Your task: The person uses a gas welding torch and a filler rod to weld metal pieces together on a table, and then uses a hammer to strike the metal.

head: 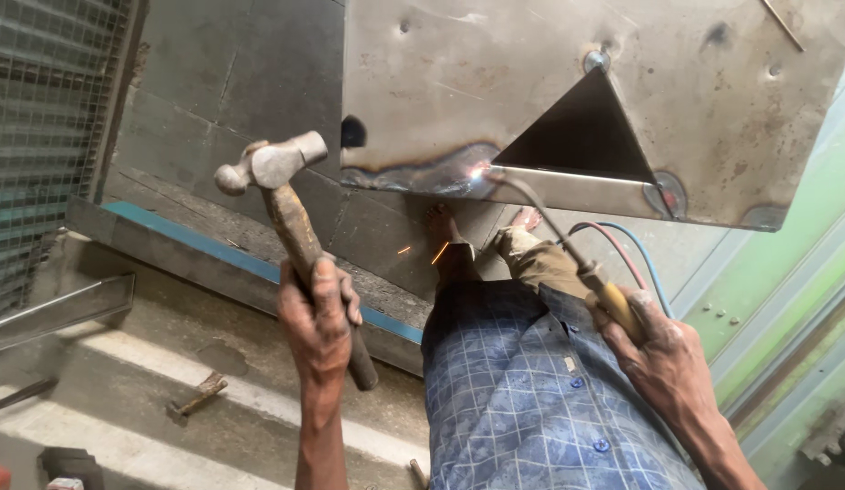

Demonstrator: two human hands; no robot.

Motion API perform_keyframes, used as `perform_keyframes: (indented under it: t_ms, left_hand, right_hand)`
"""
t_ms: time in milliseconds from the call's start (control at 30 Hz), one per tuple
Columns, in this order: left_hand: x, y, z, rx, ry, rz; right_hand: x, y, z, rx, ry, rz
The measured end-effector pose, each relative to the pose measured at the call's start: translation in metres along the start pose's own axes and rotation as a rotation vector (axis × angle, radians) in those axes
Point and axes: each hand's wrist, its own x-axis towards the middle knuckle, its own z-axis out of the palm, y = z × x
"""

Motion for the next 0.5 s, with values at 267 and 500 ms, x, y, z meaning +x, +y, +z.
perform_keyframes:
  t_ms: [267, 500]
  left_hand:
    - [-0.009, -0.013, -0.037, 0.322, 0.233, 0.006]
    - [-0.009, -0.011, -0.041, 0.021, 0.278, 0.009]
  right_hand:
    - [-0.001, -0.003, -0.008, 0.022, -0.007, -0.032]
    - [0.005, -0.001, -0.011, -0.075, 0.001, -0.052]
